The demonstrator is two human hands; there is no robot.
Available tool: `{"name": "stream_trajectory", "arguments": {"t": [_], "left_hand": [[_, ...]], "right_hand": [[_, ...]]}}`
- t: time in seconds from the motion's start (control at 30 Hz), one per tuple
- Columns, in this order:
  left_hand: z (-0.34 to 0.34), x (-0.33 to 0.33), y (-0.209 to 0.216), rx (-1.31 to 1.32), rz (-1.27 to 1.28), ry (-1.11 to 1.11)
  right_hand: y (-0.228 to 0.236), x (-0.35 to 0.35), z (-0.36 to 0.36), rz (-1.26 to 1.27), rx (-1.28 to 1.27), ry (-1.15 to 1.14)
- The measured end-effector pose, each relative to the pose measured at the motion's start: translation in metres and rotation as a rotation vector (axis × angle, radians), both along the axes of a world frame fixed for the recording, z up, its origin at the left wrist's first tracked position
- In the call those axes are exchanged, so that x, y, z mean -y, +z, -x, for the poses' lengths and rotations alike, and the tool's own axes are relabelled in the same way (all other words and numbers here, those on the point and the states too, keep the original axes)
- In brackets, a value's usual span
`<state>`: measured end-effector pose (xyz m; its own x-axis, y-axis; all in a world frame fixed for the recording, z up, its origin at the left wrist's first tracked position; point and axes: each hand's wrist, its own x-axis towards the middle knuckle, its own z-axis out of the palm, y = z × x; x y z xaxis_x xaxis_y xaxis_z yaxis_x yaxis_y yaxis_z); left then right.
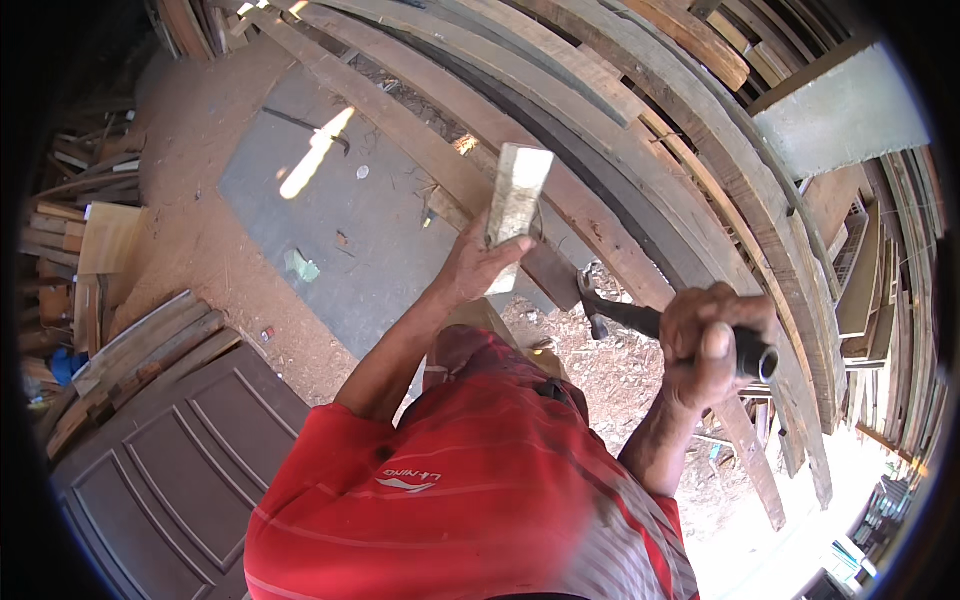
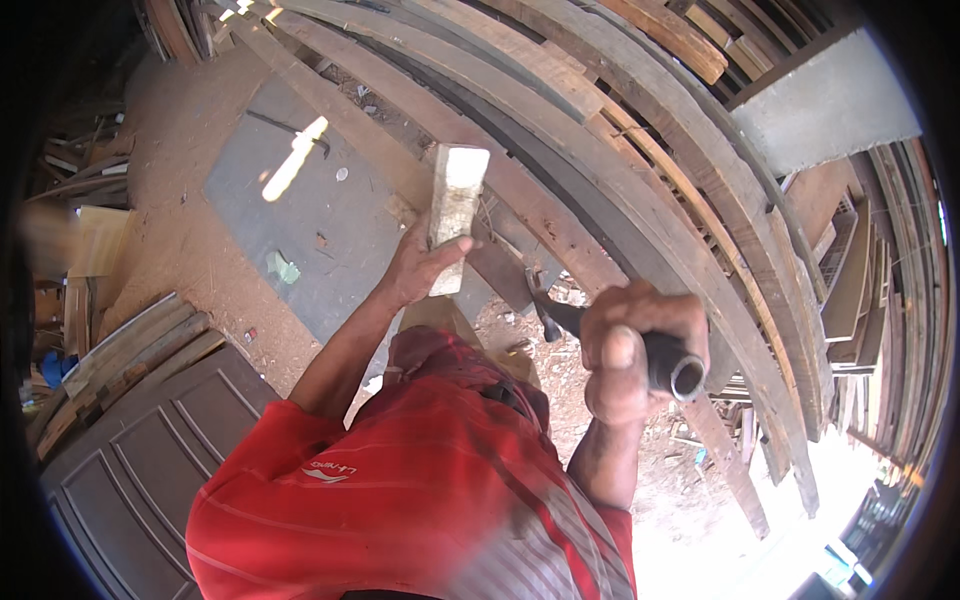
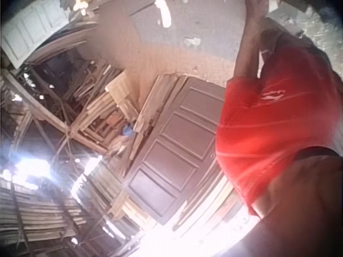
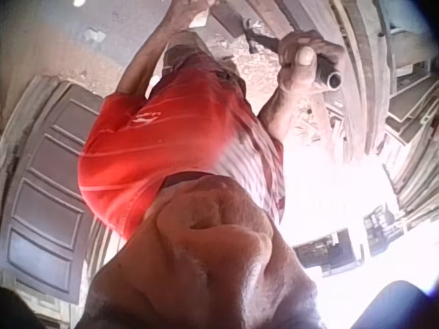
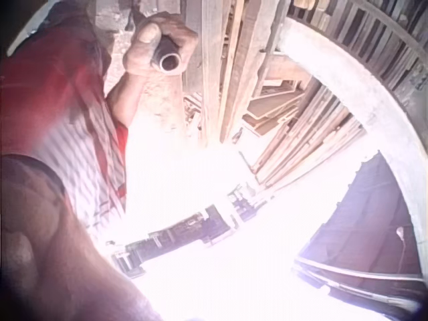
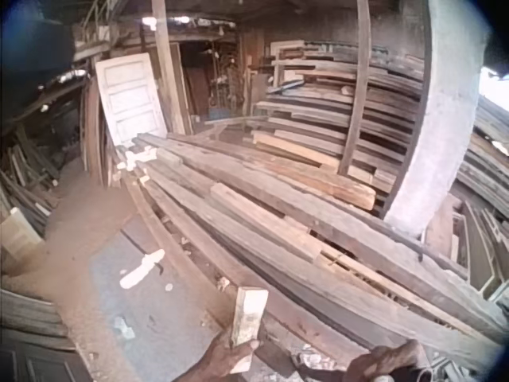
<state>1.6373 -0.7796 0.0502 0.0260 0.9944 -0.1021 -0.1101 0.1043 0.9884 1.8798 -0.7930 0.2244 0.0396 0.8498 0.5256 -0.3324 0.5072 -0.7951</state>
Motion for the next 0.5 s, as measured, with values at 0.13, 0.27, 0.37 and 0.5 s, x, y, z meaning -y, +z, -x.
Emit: {"name": "stream_trajectory", "arguments": {"t": [0.13, 0.27, 0.37, 0.5], "left_hand": [[-0.02, -0.027, -0.006, 0.048, -0.089, -0.243], [-0.042, -0.029, 0.033, -0.038, -0.106, -0.496], [-0.044, -0.018, 0.049, -0.103, -0.439, -0.653], [0.004, -0.015, 0.056, 0.021, -0.375, -0.517]], "right_hand": [[0.004, 0.01, 0.002, 0.08, 0.013, -0.082], [0.006, 0.009, 0.025, 0.051, 0.116, -0.242], [0.004, 0.008, 0.045, 0.055, 0.176, -0.362], [0.004, 0.007, 0.052, 0.057, 0.193, -0.348]]}}
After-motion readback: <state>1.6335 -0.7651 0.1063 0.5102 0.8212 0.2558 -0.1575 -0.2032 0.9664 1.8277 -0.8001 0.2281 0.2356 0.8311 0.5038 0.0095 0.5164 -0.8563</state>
